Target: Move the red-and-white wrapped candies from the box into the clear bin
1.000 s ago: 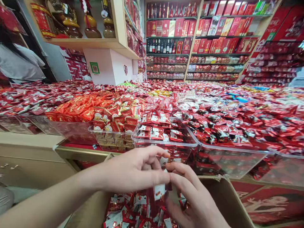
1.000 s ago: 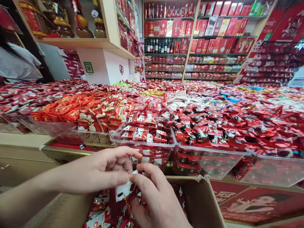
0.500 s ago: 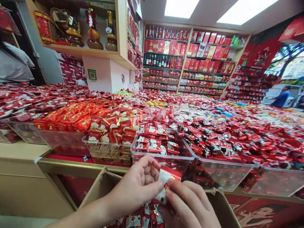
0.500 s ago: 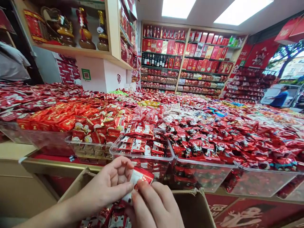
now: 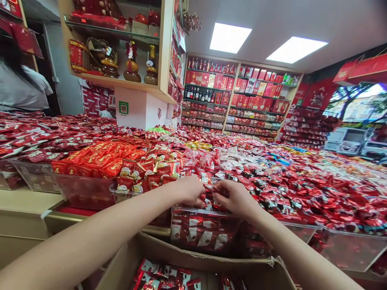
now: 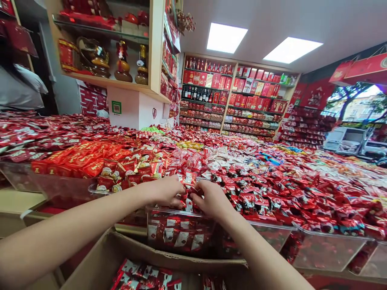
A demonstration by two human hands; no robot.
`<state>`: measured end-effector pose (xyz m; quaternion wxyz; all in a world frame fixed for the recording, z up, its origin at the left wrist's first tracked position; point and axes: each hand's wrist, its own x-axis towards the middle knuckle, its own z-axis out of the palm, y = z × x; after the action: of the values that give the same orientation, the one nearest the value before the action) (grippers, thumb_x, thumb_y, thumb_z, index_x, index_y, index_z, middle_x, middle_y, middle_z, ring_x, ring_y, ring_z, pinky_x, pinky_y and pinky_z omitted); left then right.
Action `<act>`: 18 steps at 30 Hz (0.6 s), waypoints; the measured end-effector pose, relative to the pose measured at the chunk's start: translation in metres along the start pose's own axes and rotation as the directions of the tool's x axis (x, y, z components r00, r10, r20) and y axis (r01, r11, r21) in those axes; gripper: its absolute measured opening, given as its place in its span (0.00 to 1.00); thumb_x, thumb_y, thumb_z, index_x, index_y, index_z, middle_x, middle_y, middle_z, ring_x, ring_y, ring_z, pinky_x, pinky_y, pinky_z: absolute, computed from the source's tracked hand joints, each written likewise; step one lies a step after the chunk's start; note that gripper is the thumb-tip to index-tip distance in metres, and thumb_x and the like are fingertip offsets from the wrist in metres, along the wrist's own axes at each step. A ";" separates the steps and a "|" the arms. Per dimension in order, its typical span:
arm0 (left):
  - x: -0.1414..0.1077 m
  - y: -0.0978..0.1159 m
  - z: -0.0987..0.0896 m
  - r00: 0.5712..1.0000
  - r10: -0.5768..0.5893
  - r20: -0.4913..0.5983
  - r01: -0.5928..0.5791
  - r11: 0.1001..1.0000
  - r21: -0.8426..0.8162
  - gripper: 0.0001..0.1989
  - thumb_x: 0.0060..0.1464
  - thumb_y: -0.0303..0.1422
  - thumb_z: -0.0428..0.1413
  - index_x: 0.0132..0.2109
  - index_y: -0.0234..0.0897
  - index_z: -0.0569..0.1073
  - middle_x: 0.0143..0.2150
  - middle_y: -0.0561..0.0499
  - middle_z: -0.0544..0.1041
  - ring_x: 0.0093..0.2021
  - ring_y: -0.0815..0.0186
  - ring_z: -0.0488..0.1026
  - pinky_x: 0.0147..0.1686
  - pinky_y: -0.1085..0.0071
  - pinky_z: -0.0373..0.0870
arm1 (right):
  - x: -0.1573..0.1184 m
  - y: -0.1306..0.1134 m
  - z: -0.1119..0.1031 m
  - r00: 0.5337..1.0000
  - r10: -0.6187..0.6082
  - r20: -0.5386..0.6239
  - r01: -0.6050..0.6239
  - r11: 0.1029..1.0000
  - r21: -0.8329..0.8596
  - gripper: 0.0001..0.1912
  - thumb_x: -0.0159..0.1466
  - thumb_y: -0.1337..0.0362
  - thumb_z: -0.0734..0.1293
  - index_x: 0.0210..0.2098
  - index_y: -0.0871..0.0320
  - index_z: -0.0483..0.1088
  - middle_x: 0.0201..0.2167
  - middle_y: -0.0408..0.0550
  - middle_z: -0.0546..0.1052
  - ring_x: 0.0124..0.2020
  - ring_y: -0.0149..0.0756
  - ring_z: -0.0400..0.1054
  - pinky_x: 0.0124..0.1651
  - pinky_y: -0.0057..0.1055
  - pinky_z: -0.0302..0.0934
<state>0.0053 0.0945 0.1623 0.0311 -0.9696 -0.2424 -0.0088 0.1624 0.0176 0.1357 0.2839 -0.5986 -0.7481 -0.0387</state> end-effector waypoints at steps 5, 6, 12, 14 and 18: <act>-0.006 0.001 0.004 0.997 -0.050 0.066 0.046 0.997 0.063 0.09 0.44 0.37 0.55 0.29 0.37 0.76 0.25 0.46 0.73 0.34 0.58 0.69 0.27 0.71 0.60 | 0.010 0.005 0.008 0.984 -0.070 0.161 0.078 0.996 -0.039 0.02 0.49 0.69 0.66 0.25 0.59 0.69 0.29 0.47 0.73 0.31 0.35 0.65 0.33 0.28 0.57; -0.008 0.001 0.004 0.996 -0.053 0.072 0.048 0.997 0.067 0.08 0.45 0.37 0.54 0.28 0.37 0.75 0.24 0.47 0.73 0.33 0.60 0.69 0.27 0.71 0.60 | 0.011 0.006 0.008 0.977 -0.083 0.198 0.092 0.995 -0.035 0.03 0.48 0.68 0.68 0.25 0.59 0.69 0.30 0.47 0.73 0.32 0.35 0.66 0.34 0.27 0.57; -0.010 0.001 0.000 0.994 -0.045 0.096 0.038 0.996 0.078 0.09 0.45 0.36 0.54 0.30 0.37 0.75 0.25 0.47 0.75 0.26 0.63 0.67 0.24 0.72 0.58 | 0.017 0.013 0.013 0.943 -0.060 0.327 0.080 0.996 -0.047 0.05 0.44 0.68 0.70 0.22 0.57 0.71 0.24 0.45 0.74 0.29 0.35 0.66 0.31 0.27 0.56; -0.009 0.003 0.000 0.994 -0.046 0.096 0.038 0.996 0.081 0.10 0.45 0.38 0.54 0.31 0.36 0.75 0.26 0.46 0.75 0.26 0.62 0.68 0.23 0.71 0.57 | 0.017 0.017 0.017 0.946 -0.044 0.322 0.067 0.996 -0.062 0.06 0.43 0.68 0.69 0.23 0.58 0.71 0.24 0.46 0.75 0.29 0.37 0.66 0.30 0.28 0.55; -0.006 0.004 -0.004 0.994 -0.068 0.088 0.060 0.995 0.081 0.12 0.45 0.39 0.54 0.28 0.34 0.75 0.24 0.44 0.74 0.25 0.61 0.68 0.22 0.71 0.57 | 0.017 0.022 0.021 0.959 -0.031 0.283 0.047 0.998 -0.049 0.06 0.44 0.66 0.70 0.24 0.58 0.71 0.25 0.46 0.75 0.29 0.37 0.65 0.29 0.27 0.55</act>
<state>0.0016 0.0875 0.1662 0.0577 -0.9588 -0.2747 0.0435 0.1722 0.0469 0.1202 0.1570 -0.5907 -0.7912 0.0209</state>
